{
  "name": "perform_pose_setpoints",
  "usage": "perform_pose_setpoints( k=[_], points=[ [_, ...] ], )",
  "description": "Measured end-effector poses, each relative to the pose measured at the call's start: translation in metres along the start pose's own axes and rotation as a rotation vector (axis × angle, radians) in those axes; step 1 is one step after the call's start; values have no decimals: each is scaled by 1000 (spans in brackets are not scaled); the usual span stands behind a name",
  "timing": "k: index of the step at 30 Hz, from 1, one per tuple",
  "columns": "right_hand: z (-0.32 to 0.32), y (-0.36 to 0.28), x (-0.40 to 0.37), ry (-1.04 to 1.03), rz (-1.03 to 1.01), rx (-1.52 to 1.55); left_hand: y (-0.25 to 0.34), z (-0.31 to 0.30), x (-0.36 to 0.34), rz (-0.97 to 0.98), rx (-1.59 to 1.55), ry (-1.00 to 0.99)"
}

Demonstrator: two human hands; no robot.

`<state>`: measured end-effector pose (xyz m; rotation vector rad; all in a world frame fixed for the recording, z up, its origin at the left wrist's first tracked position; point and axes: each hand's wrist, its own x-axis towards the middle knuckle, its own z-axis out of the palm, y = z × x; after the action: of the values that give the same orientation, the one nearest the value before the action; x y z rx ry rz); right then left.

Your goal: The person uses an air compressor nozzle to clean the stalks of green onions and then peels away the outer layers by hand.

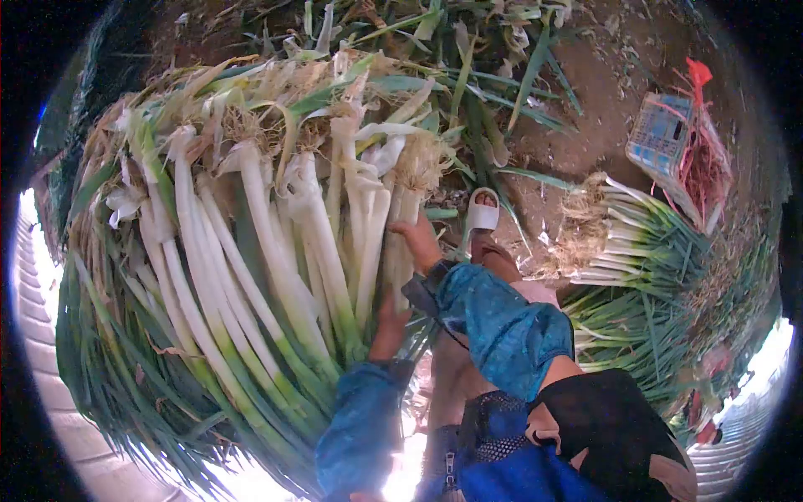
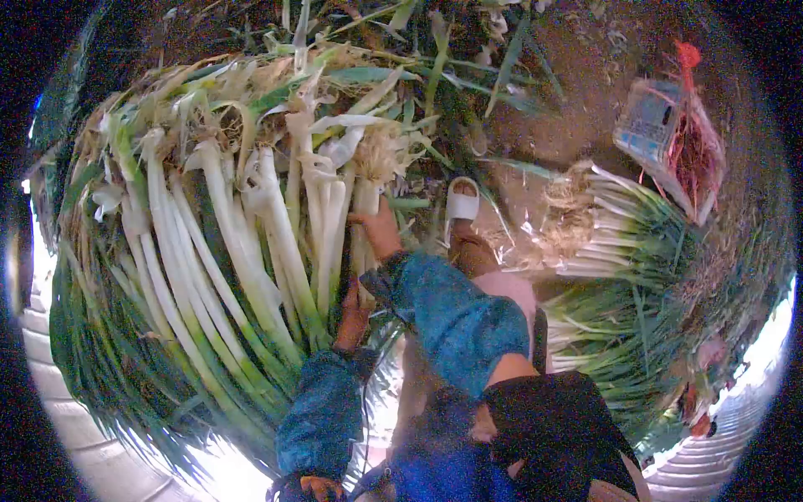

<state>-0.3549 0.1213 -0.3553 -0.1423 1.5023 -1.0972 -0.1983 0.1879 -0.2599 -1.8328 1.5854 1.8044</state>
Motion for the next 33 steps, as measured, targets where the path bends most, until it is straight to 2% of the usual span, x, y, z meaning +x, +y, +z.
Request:
perform_pose_setpoints(
  k=[2, 5, 6, 9, 11, 13, 17, 20, 22, 23, 26, 27, 29, 30, 32, 33],
  points=[
    [0, 7, 8, -53, 101, -15, 20, -3, -6, 3, 4, 52],
    [-5, -65, -28, -138, 273, 454, 50, -13, -26, -29, -29, -70],
    [-13, -56, -24, -187, 435, 408, 55, -13, -29, 47, 58, -33],
    [-17, -38, -9, -207, 467, 456, 62, -10, -55, 250, 306, 93],
    [-24, -7, 0, -272, 264, 315, 71, -16, -75, 387, 466, 174],
    [-30, 4, 1, -314, 139, 202, 115, -38, -85, 421, 489, 318],
    [-41, 3, 4, -350, 82, 82, 155, -69, -32, 356, 395, 490],
    [-47, -10, 4, -322, 239, 202, 152, -77, -6, 341, 386, 455],
    [-31, -66, -16, -231, 461, 425, 146, -78, -4, 324, 329, 505],
    [-33, -57, -12, -247, 471, 438, 143, -78, -3, 316, 307, 526],
    [-40, -22, 6, -284, 497, 473, 139, -74, 2, 309, 545, 416],
    [-42, -18, 10, -284, 500, 482, 140, -74, 7, 323, 529, 407],
    [-55, 24, 17, -310, 370, 337, 141, -69, 7, 333, 491, 382],
    [-67, 78, 34, -343, 226, 182, 143, -65, 7, 317, 427, 382],
    [-78, 99, 42, -411, 89, -16, 150, -57, 9, 286, 307, 377],
    [-78, 77, 32, -443, 99, -60, 150, -58, 12, 200, 245, 350]
  ],
)
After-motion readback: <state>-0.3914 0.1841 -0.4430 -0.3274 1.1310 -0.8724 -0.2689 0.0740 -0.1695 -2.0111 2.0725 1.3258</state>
